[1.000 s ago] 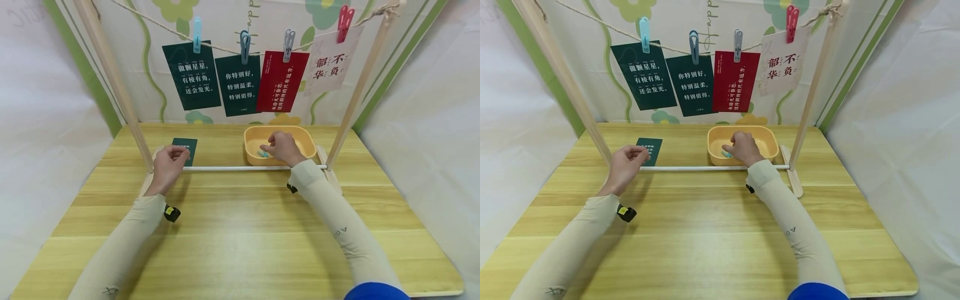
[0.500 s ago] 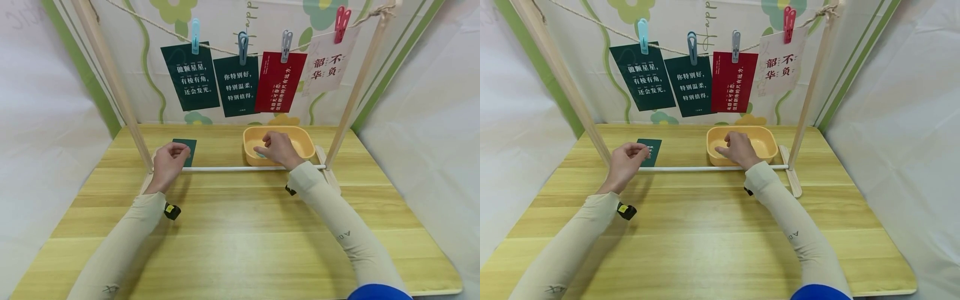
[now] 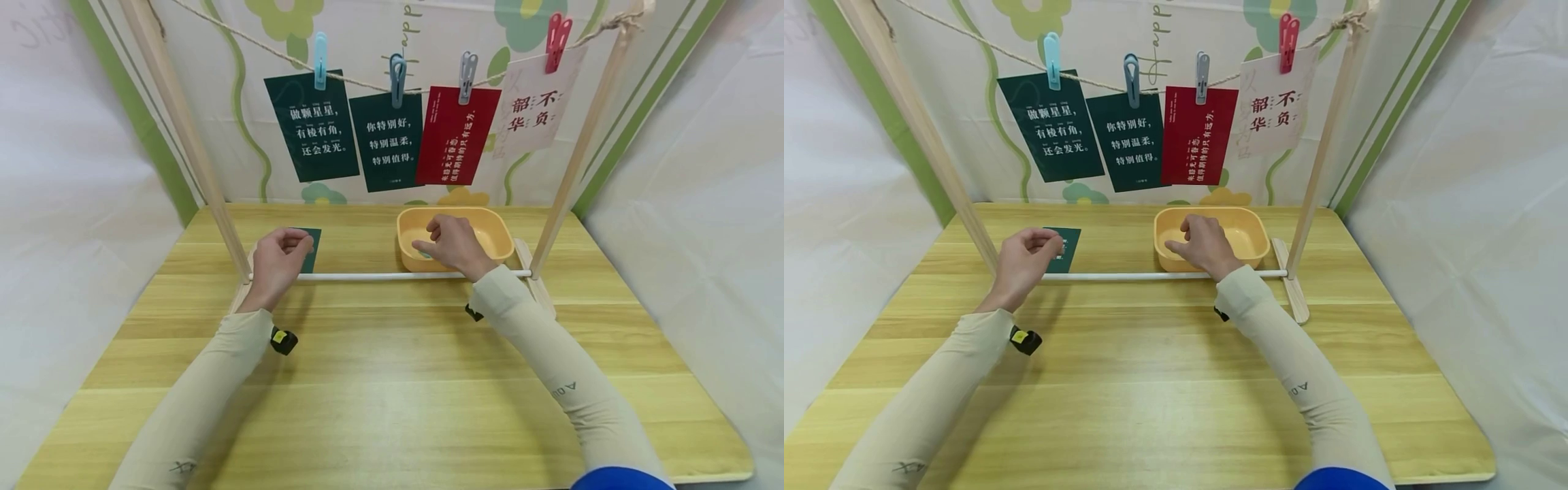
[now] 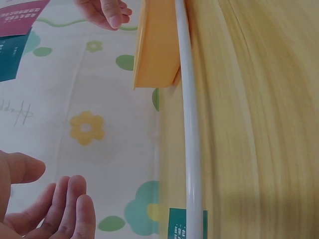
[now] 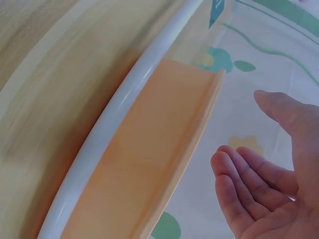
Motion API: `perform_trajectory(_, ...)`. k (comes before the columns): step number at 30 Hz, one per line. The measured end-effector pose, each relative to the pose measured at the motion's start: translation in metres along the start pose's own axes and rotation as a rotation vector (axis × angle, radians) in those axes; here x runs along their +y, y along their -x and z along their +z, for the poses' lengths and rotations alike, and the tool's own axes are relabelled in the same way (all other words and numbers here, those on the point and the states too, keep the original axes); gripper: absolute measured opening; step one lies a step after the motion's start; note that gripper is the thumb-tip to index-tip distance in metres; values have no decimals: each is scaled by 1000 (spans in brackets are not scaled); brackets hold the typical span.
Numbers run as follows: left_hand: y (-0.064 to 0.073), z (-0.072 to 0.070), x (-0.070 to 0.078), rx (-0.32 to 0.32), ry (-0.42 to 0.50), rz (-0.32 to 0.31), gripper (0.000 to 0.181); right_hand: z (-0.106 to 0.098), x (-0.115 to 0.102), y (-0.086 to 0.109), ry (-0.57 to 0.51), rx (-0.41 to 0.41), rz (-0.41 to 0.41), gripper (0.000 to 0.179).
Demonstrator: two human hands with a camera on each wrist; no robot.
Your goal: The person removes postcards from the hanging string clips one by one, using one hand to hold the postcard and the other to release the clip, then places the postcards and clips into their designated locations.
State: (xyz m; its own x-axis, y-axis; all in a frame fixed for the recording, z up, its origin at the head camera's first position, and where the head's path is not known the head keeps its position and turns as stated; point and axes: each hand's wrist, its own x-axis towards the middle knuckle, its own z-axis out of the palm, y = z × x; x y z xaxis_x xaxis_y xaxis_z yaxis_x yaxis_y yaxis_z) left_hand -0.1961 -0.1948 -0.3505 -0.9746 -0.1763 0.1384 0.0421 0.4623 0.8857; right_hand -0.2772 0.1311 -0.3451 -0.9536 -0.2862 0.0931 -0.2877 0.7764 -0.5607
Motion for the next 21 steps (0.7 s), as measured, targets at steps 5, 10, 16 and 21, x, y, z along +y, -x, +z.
perform_trajectory(5, 0, 0, 2, -3, 15, 13, 34, -2, -2, 2, 12, 6, -16, 54)
perform_trajectory(10, 0, 1, 6, 2, 22, 13, 32, -3, -3, 3, 14, -1, -28, 55)
perform_trajectory(16, -2, 2, 11, 5, 22, 11, 32, -4, -8, 7, 10, -23, -23, 55)
perform_trajectory(21, -5, 2, 15, 0, 26, 14, 32, -5, -15, 10, 0, -32, -40, 53)
